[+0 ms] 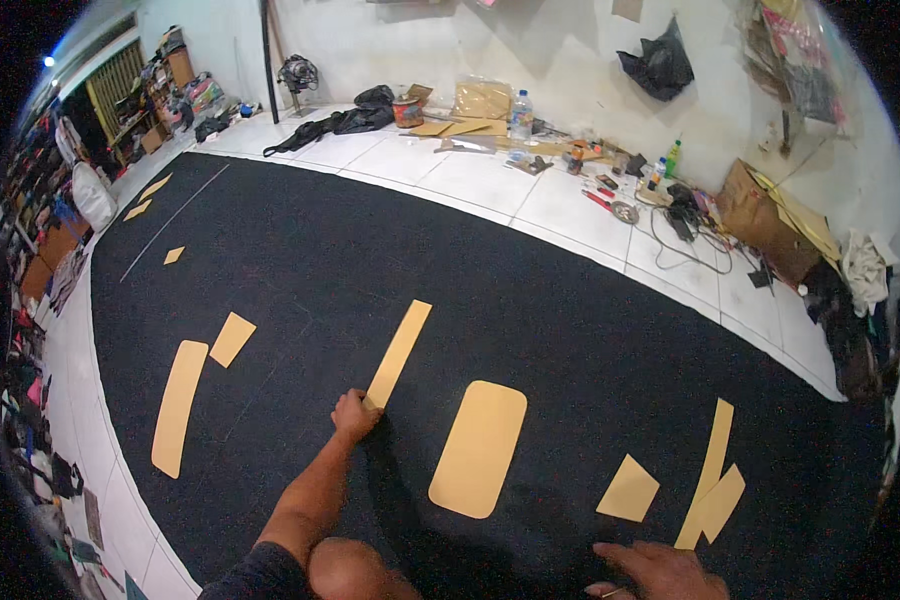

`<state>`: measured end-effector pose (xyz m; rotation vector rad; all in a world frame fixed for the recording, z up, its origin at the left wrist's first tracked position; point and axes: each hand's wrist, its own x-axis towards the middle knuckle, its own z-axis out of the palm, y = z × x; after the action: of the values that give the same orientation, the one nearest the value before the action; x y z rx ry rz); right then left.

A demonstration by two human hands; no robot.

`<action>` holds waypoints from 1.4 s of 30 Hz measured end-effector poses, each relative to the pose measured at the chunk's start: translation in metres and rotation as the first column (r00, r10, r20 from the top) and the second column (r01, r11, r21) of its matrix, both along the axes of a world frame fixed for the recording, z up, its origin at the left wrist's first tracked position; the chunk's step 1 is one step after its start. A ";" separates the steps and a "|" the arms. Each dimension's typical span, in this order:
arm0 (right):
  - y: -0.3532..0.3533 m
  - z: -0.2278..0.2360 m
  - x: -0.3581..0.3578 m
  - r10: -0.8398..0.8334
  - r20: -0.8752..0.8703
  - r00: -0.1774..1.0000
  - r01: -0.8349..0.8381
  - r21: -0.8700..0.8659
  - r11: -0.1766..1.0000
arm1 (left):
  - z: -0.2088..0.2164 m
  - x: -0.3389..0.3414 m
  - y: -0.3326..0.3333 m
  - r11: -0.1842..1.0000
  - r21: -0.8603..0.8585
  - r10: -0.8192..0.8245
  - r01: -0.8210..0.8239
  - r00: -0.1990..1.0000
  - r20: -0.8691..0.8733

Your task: The person arranges cardboard pattern templates across a large sheet of black fabric and traces around their outlines onto the fabric using a marking tool.

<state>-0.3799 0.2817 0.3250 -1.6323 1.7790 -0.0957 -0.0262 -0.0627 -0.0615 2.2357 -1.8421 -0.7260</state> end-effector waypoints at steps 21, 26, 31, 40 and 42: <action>-0.001 -0.035 -0.009 0.267 0.110 0.958 -0.269 0.012 0.963 | 0.076 -0.093 0.017 0.909 0.104 0.034 0.403 0.177 -0.984; -0.012 -0.021 -0.035 -0.006 0.086 0.996 0.015 -0.112 0.994 | 0.135 -0.168 0.100 0.645 0.208 -0.058 0.735 0.319 -0.946; -0.049 -0.044 -0.030 -0.509 0.343 0.789 0.547 -0.016 0.837 | 0.159 -0.187 0.152 0.461 0.012 0.018 0.888 0.004 -1.000; -0.050 -0.089 -0.015 -0.479 0.606 0.635 0.491 0.162 0.856 | 0.178 -0.183 0.178 0.423 -0.054 0.148 0.904 -0.128 -0.981; -0.055 -0.084 -0.035 -0.433 0.552 0.713 0.521 -0.004 0.853 | 0.153 -0.175 0.165 0.350 -0.208 -0.031 0.913 -0.210 -0.977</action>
<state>-0.4145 0.2263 0.2410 -1.0408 1.7177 -0.8767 -0.2012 0.1020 0.0912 -0.0414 -1.5889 -2.5673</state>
